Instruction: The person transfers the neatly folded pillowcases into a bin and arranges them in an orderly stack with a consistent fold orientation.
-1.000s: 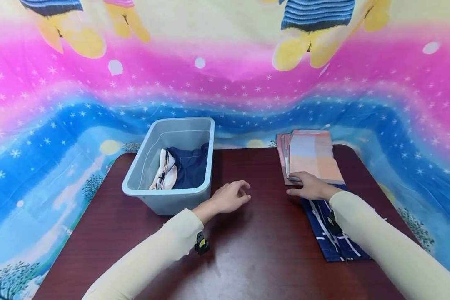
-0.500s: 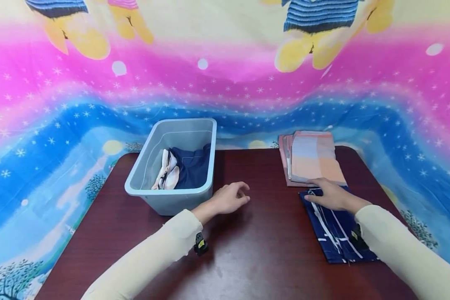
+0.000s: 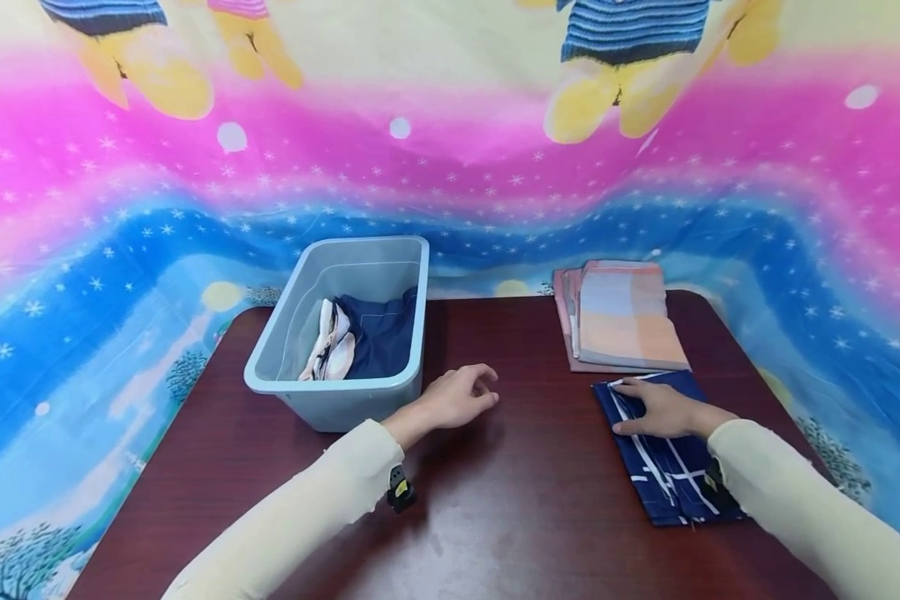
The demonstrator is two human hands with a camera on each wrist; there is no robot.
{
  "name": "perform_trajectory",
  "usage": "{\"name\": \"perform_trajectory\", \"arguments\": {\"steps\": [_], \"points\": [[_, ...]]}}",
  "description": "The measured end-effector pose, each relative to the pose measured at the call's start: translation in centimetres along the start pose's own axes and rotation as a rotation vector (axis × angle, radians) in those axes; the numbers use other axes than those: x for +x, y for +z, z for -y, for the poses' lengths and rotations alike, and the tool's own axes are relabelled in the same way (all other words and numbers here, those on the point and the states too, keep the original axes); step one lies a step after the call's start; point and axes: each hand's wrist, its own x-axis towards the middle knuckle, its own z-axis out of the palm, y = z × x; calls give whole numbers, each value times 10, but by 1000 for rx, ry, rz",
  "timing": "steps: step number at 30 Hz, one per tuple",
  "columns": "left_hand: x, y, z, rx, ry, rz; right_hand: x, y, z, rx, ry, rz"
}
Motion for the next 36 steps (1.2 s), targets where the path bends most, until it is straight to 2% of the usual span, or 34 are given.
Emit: {"name": "perform_trajectory", "arguments": {"steps": [8, 17, 29, 36], "points": [[0, 0, -3, 14, 12, -1, 9, 6, 22, 21, -31, 31], [-3, -2, -1, 15, 4, 6, 25, 7, 61, 53, 38, 81], [-1, 5, 5, 55, 2, 24, 64, 9, 108, 113, 81, 180], [0, 4, 6, 57, -3, 22, 84, 4, 122, 178, 106, 224]]}}
